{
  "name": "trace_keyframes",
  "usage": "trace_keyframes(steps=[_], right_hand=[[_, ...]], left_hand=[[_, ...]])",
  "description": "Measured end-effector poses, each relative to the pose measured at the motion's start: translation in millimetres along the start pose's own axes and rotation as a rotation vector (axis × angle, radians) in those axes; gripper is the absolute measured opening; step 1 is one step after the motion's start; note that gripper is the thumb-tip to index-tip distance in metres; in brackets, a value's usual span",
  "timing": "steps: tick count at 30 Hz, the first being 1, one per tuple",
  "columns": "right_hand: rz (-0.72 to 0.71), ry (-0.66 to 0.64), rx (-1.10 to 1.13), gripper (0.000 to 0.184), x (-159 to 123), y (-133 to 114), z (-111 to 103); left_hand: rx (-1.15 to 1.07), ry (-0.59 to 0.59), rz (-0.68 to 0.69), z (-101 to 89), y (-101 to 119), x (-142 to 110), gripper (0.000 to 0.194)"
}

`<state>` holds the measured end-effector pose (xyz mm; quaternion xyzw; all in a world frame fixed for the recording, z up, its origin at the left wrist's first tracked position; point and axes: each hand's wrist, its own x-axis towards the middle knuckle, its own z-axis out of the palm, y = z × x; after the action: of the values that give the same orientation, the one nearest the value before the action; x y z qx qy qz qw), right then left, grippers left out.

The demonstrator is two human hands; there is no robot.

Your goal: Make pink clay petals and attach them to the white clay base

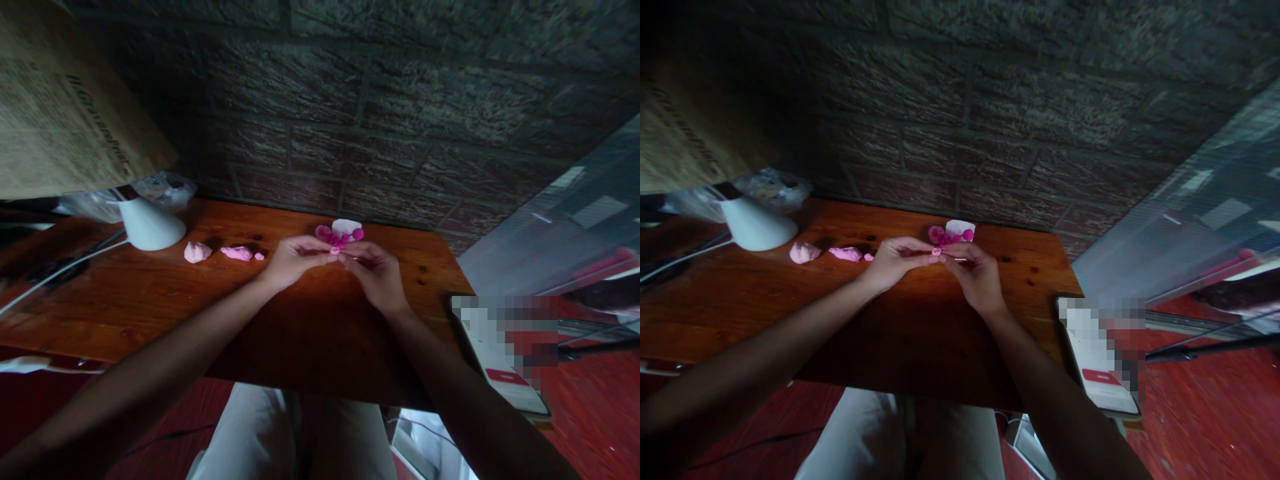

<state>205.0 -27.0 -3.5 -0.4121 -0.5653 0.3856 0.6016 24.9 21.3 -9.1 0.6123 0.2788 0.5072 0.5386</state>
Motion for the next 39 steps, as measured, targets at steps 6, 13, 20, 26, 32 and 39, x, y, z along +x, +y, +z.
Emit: trace_keyframes(steps=[6,13,20,26,32,39], right_hand=[[-0.041,0.015,-0.059,0.018,-1.7,3.0,0.1],[-0.072,-0.024,-0.057,0.017,-0.3,0.7,-0.9],[-0.033,-0.012,-0.073,0.019,0.4,5.2,-2.8],[0.022,-0.032,-0.039,0.02,-1.2,3.4,-0.5],[0.051,-0.044,-0.026,0.025,-1.1,3.2,-1.4],[0.05,-0.049,-0.014,0.022,0.5,1.7,-3.6]], left_hand=[[0.029,0.002,-0.014,0.7,1.0,-0.3,0.03],[-0.094,0.023,-0.039,-0.8,-0.1,2.4,0.041],[-0.094,0.008,-0.062,-3.0,1.0,3.4,0.047],[0.02,-0.036,0.011,-4.2,5.5,2.7,0.04],[0.128,-0.007,0.078,-3.8,4.5,0.2,0.027],[0.066,-0.062,0.016,-4.6,11.9,-1.4,0.025]])
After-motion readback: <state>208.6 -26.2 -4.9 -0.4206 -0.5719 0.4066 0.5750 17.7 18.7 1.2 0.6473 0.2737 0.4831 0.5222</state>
